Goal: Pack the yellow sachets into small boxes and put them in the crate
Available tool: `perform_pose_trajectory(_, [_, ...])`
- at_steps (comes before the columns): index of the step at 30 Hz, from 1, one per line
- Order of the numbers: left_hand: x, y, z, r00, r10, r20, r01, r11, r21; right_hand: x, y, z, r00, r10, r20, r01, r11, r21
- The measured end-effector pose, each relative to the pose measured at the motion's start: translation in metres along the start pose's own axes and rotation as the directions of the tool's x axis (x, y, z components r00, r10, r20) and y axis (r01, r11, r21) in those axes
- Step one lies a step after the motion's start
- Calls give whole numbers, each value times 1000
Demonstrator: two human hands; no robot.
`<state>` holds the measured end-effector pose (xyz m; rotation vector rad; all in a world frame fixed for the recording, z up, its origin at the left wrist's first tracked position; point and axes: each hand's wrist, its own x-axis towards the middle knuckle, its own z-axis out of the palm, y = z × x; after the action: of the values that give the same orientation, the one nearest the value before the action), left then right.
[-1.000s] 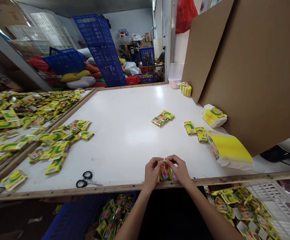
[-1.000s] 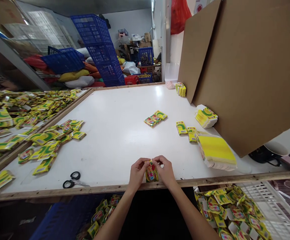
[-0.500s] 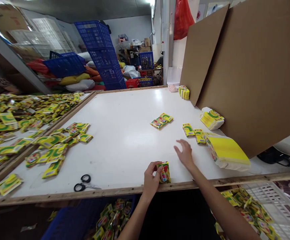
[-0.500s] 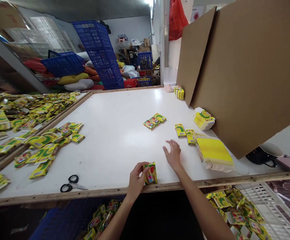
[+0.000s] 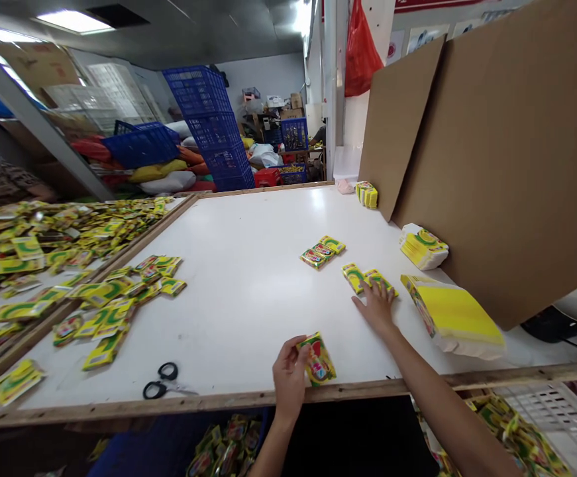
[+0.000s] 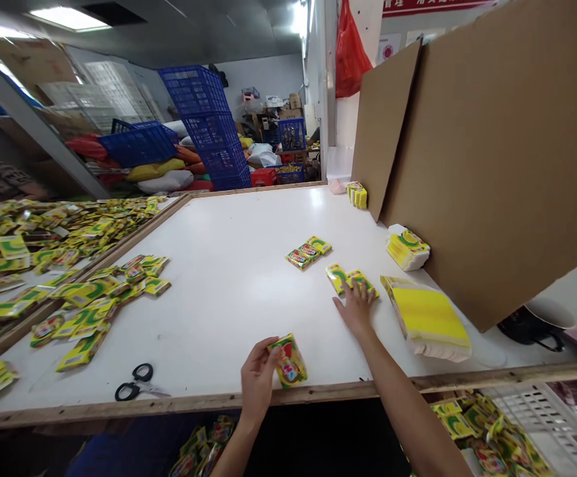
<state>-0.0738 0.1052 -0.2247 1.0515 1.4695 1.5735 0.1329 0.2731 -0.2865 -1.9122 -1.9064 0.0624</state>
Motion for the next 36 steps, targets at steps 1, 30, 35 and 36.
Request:
perform_pose_trajectory(1, [-2, 3, -8, 997, -24, -72, 21, 999, -35, 0, -2, 0, 1000, -16, -19, 17, 1000, 16])
perform_pose_trajectory(30, [1, 4, -15, 995, 12, 99, -12, 1000, 5, -97, -82, -45, 886, -153, 438, -461, -188, 867])
perform_pose_trajectory(35, [7, -1, 7, 969, -6, 247, 38, 991, -125, -117, -90, -43, 884, -227, 408, -417, 7, 909])
perform_pose_trajectory(36, [7, -1, 7, 966, 1, 259, 31, 993, -118, -116, -87, -43, 895, -227, 384, -377, 77, 923])
